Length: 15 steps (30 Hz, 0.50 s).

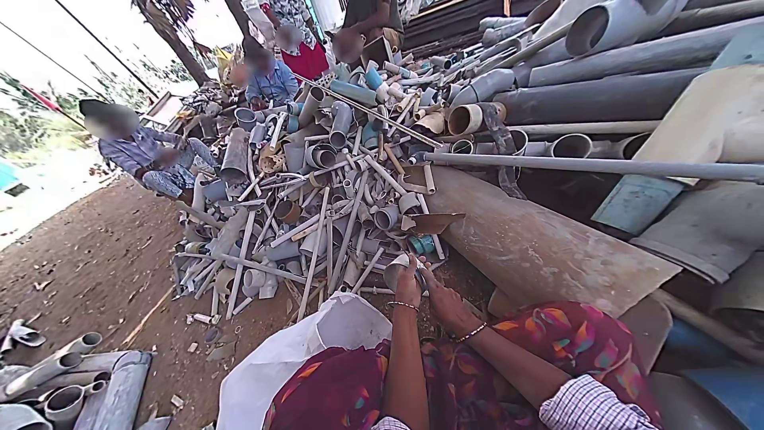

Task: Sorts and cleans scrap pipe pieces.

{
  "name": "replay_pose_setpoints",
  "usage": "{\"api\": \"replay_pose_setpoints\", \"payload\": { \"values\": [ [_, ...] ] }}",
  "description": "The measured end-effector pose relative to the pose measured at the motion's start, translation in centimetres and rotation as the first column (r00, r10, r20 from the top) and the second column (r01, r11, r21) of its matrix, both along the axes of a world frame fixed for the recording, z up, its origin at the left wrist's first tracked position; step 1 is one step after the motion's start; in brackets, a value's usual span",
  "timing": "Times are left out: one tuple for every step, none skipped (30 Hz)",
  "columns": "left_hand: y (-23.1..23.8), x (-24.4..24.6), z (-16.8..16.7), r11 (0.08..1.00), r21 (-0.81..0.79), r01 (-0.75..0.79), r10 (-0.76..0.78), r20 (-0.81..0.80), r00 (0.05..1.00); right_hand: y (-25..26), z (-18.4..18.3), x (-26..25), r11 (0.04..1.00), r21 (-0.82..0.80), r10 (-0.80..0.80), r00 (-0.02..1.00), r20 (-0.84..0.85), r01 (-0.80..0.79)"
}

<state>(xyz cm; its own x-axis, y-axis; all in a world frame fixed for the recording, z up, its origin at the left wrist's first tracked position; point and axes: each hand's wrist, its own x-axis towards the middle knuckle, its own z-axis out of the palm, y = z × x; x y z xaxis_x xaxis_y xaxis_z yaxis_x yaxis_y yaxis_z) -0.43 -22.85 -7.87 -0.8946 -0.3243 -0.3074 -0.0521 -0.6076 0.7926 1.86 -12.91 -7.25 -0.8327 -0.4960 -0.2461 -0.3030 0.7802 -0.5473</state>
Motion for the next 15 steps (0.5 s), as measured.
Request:
{"api": "replay_pose_setpoints", "payload": {
  "values": [
    [0.0, 0.0, -0.1, 1.0, -0.022, 0.002, -0.002, 0.001, 1.0, 0.0, 0.0, 0.0, 1.0, 0.013, 0.004, 1.0, -0.001, -0.004],
    [0.1, 0.0, 0.0, 0.999, -0.048, -0.003, 0.003, 0.011, 1.0, 0.0, 0.0, 0.0, 1.0, 0.028, 0.009, 1.0, 0.002, -0.009],
    [0.2, 0.1, 0.0, 0.997, -0.071, -0.011, 0.013, 0.024, 1.0, 0.0, 0.1, -0.1, 0.999, 0.042, 0.01, 1.0, 0.005, -0.01],
    [0.3, 0.0, 0.1, 0.996, -0.086, -0.025, 0.029, 0.039, 0.999, 0.0, 0.0, -0.1, 0.999, 0.051, 0.009, 1.0, 0.003, -0.009],
    [0.5, 0.0, 0.1, 0.994, -0.096, -0.049, 0.055, 0.055, 0.997, 0.0, -0.1, -0.1, 0.998, 0.058, 0.011, 1.0, 0.001, -0.011],
    [0.7, -0.1, 0.1, 0.991, -0.108, -0.076, 0.084, 0.07, 0.994, 0.0, -0.2, -0.2, 0.998, 0.063, 0.014, 1.0, 0.0, -0.014],
    [0.8, -0.1, 0.1, 0.987, -0.125, -0.101, 0.112, 0.086, 0.99, 0.0, -0.3, -0.3, 0.997, 0.075, 0.02, 1.0, 0.006, -0.02],
    [0.9, -0.2, 0.1, 0.982, -0.148, -0.113, 0.13, 0.105, 0.986, -0.1, -0.5, -0.3, 0.996, 0.084, 0.025, 1.0, 0.01, -0.025],
    [1.1, -0.2, 0.2, 0.978, -0.17, -0.121, 0.143, 0.123, 0.982, -0.2, -0.8, -0.4, 0.996, 0.088, 0.025, 1.0, 0.011, -0.026],
    [1.1, -0.3, 0.2, 0.975, -0.184, -0.125, 0.151, 0.137, 0.979, -0.2, -1.0, -0.4, 0.996, 0.088, 0.023, 1.0, 0.012, -0.024],
    [1.1, -0.3, 0.2, 0.976, -0.176, -0.127, 0.153, 0.142, 0.978, -0.3, -1.1, -0.3, 0.997, 0.076, 0.019, 1.0, 0.011, -0.02],
    [0.9, -0.3, 0.3, 0.98, -0.151, -0.13, 0.151, 0.137, 0.979, -0.2, -1.1, -0.3, 0.998, 0.057, 0.011, 1.0, 0.007, -0.012],
    [0.7, -0.2, 0.3, 0.986, -0.109, -0.126, 0.139, 0.12, 0.983, -0.2, -0.8, -0.2, 0.999, 0.033, 0.008, 1.0, 0.008, -0.008],
    [0.5, -0.2, 0.3, 0.992, -0.057, -0.112, 0.117, 0.096, 0.988, -0.1, -0.5, 0.0, 1.0, 0.011, 0.008, 1.0, 0.012, -0.008],
    [0.2, -0.2, 0.2, 0.996, -0.008, -0.086, 0.086, 0.074, 0.994, -0.1, -0.3, 0.1, 1.0, -0.01, 0.007, 1.0, 0.007, -0.007]
  ]
}}
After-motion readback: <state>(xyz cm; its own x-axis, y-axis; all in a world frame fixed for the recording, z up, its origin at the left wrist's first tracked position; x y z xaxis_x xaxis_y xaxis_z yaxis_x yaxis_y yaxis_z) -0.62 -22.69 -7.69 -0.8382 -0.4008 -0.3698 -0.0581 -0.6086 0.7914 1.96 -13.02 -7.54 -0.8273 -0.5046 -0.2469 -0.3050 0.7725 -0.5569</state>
